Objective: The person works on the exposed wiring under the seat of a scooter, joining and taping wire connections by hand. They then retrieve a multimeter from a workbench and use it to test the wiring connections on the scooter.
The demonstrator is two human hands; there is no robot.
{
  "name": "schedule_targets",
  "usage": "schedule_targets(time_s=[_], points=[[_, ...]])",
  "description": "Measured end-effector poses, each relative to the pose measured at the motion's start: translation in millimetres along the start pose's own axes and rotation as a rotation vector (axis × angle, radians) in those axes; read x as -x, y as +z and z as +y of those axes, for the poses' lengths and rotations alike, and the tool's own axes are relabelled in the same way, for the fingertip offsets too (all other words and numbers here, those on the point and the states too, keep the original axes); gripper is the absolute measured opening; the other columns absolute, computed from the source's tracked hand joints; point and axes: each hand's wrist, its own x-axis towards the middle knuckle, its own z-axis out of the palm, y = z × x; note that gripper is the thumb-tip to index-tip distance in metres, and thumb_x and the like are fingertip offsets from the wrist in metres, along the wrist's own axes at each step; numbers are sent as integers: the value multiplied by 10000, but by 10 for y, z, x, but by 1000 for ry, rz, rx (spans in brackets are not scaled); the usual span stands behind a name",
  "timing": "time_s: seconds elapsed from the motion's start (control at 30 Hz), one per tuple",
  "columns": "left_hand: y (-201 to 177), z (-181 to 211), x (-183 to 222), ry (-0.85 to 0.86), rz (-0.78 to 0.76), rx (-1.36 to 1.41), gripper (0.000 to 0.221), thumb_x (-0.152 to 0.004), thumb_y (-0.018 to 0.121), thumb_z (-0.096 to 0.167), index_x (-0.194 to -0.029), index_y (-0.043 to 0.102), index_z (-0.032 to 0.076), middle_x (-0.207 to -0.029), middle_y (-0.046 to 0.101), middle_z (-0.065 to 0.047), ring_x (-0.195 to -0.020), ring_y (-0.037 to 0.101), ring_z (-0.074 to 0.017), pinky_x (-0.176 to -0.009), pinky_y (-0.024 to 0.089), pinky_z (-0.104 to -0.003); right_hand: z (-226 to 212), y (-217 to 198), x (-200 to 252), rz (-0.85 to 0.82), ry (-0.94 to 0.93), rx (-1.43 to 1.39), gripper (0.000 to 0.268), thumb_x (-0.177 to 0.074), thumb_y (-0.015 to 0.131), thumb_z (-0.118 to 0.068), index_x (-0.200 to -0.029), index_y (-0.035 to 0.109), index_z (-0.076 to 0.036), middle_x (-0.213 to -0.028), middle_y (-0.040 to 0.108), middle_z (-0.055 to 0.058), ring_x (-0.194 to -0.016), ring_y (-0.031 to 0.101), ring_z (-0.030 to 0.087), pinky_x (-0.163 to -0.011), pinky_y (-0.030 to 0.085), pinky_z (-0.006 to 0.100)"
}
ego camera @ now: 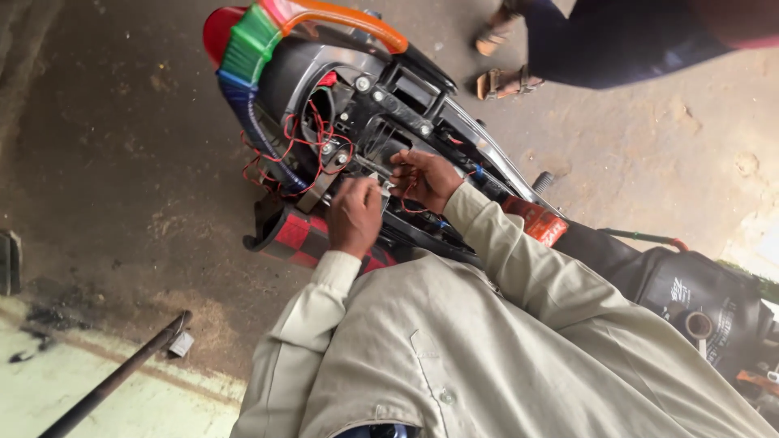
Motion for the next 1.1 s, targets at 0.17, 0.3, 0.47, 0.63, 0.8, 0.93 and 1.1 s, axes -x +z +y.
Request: schedule_targets(time_s=[0.17, 0.3, 0.47, 0.63, 0.8, 0.93, 1.1], points=[[47, 399, 37, 179, -143, 81, 217, -917, 713, 166, -1122, 719, 95, -1017, 713, -113, -883, 723, -334, -753, 580, -434, 110, 58, 56, 32, 52, -57, 294, -1041, 577, -352, -1073, 676, -78, -968, 681, 56, -864, 661, 190, -837, 558, 389], [134, 314, 60, 324, -185, -95, 245, -935, 674, 94, -1170, 744, 102, -1042, 709, -134, -903, 711, -353, -761, 580, -442, 142, 127, 106, -26, 58, -88, 319, -1046, 544, -363, -1082, 671, -73, -985, 683, 63, -902, 652, 209, -844, 545, 387], [181, 240, 93, 191, -83, 76, 167, -945, 715, 153, -1094, 750, 88, -1000, 718, -97, -859, 728, -303, -741, 576, -403, 209, 90, 244, 83, -44, -47, 299, -1020, 487, -302, -1111, 657, -74, -1034, 709, 98, -918, 668, 222, -826, 562, 405], [63, 246, 105, 55, 22, 144, 138, -944, 734, 183, -1033, 766, 82, -922, 710, -98, -811, 719, -282, -716, 565, -383, 402, -60, 349, 8, -298, 191, 264, -975, 572, -86, -1216, 651, -12, -1149, 721, 104, -1052, 719, 196, -912, 600, 357], [32, 144, 78, 111, 31, 99, 125, -897, 747, 161, -981, 749, 68, -955, 731, -96, -848, 721, -292, -747, 565, -387, 355, -31, 378, -6, -452, 660, 138, -968, 706, -75, -1057, 747, 22, -951, 757, 78, -868, 687, 117, -790, 578, 292], [-15, 30, 93, 77, -69, 80, 114, -883, 758, 160, -952, 759, 69, -915, 730, -102, -821, 719, -296, -733, 560, -393, 238, -168, 317, -80, -469, 835, 110, -976, 678, -81, -1020, 745, -5, -911, 741, 39, -848, 674, 96, -767, 573, 280], [-75, -81, 144, 40, -83, 108, 124, -874, 757, 183, -949, 778, 85, -912, 741, -105, -806, 728, -274, -723, 564, -385, -53, 13, 548, -73, -677, 1282, 143, -936, 718, -144, -1048, 747, -60, -953, 732, 71, -861, 722, 216, -794, 564, 361]])
